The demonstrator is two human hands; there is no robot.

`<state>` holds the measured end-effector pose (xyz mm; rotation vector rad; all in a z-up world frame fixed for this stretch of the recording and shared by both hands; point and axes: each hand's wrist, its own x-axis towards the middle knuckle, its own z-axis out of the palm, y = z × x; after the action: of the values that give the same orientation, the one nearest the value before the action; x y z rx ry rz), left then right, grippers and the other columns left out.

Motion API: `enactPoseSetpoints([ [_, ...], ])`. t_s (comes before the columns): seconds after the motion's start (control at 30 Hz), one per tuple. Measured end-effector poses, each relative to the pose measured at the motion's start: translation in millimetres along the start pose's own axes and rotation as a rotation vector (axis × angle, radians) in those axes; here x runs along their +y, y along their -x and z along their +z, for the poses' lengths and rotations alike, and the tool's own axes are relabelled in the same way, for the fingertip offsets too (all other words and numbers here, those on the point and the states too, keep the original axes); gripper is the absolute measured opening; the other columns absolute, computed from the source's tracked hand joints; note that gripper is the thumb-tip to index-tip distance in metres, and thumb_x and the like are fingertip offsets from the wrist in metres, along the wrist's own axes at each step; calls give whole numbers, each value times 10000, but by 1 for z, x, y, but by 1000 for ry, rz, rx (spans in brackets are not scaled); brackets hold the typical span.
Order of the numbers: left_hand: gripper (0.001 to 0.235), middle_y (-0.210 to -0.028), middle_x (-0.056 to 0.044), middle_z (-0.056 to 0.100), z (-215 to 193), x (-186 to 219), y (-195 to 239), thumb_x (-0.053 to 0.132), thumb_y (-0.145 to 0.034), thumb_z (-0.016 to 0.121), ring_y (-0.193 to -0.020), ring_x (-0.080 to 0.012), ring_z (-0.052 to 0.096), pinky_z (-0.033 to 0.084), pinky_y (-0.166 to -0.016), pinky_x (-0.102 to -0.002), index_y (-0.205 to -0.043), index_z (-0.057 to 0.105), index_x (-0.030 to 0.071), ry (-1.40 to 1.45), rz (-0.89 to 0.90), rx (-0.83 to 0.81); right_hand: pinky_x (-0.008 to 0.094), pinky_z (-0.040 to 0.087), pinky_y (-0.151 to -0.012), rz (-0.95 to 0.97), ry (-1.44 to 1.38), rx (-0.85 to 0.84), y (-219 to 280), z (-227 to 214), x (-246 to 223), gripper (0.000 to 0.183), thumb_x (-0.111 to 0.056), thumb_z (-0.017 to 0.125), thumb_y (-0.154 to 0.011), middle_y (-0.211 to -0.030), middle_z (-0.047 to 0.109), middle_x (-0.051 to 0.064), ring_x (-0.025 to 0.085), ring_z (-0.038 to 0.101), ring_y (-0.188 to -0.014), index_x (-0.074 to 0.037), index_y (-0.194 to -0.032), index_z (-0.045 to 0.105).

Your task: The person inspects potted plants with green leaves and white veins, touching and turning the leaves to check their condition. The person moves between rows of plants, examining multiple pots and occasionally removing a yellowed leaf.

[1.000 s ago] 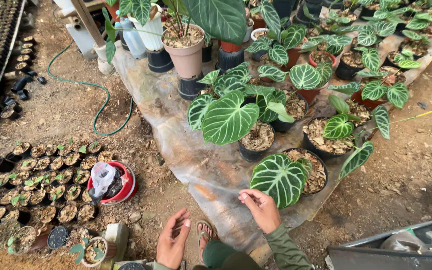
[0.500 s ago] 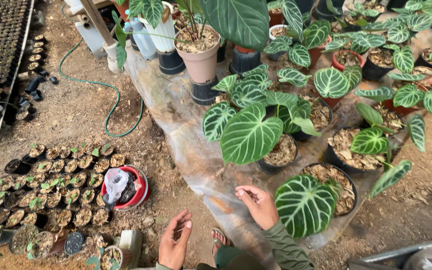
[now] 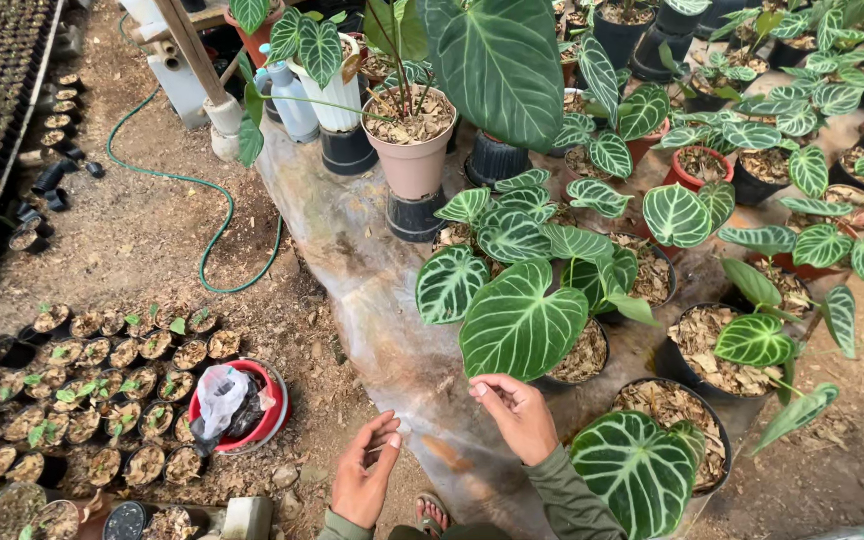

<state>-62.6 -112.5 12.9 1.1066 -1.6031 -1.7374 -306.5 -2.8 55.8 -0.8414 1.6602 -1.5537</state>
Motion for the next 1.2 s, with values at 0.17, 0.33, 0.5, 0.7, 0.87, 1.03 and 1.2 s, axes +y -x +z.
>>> enactPoseSetpoints([
  [0.17, 443, -1248, -87, 744, 14, -4, -13, 155, -928, 679, -1081, -144, 688, 544, -897, -298, -1359, 621, 73, 29, 10, -34, 253, 565, -805, 25, 57, 30, -3, -7, -7, 252, -133, 653, -967, -1005, 798, 80, 102, 728, -917, 19, -1150, 736],
  [0.33, 431, -1241, -76, 746, 17, 0, -30, 156, -935, 668, -1072, -138, 689, 554, -897, -299, -1356, 621, 71, 8, 37, -78, 255, 564, -821, 29, 81, 78, -5, -18, -2, 251, -139, 656, -970, -1006, 801, 89, 110, 727, -921, 17, -1147, 742],
  [0.5, 435, -1245, -66, 745, 12, 13, -44, 156, -942, 658, -1070, -141, 686, 561, -899, -303, -1368, 617, 77, 18, 57, -79, 257, 583, -853, 7, 93, 108, -13, -18, -7, 250, -148, 639, -979, -1012, 797, 85, 119, 748, -953, 19, -1136, 739],
  [0.7, 451, -1236, -59, 742, 9, 24, -52, 172, -934, 657, -1040, -156, 681, 578, -867, -322, -1379, 621, 105, -19, -44, -76, 275, 594, -835, -13, 100, 95, -20, -18, -23, 266, -152, 648, -974, -1019, 798, 97, 131, 745, -941, 22, -1155, 738],
  [0.87, 432, -1245, -62, 743, 12, 26, -54, 180, -945, 655, -1069, -154, 685, 580, -887, -313, -1367, 630, 94, 1, 30, -71, 275, 591, -832, -7, 123, 107, -23, -17, -28, 263, -146, 645, -977, -1017, 799, 100, 131, 742, -941, 23, -1154, 741],
  [1.03, 434, -1241, -60, 743, 7, 24, -59, 175, -939, 660, -1065, -150, 680, 583, -881, -313, -1366, 633, 103, 6, 15, -58, 278, 591, -844, -8, 72, 91, -29, -9, -22, 274, -157, 650, -975, -1021, 790, 101, 133, 739, -955, 26, -1162, 732],
  [1.2, 428, -1232, -49, 747, -1, 25, -66, 177, -942, 659, -1056, -140, 677, 580, -871, -304, -1363, 633, 103, 0, 23, -65, 284, 586, -838, 12, 86, 102, -34, -5, -17, 274, -163, 648, -982, -1018, 791, 106, 139, 739, -952, 31, -1156, 732],
])
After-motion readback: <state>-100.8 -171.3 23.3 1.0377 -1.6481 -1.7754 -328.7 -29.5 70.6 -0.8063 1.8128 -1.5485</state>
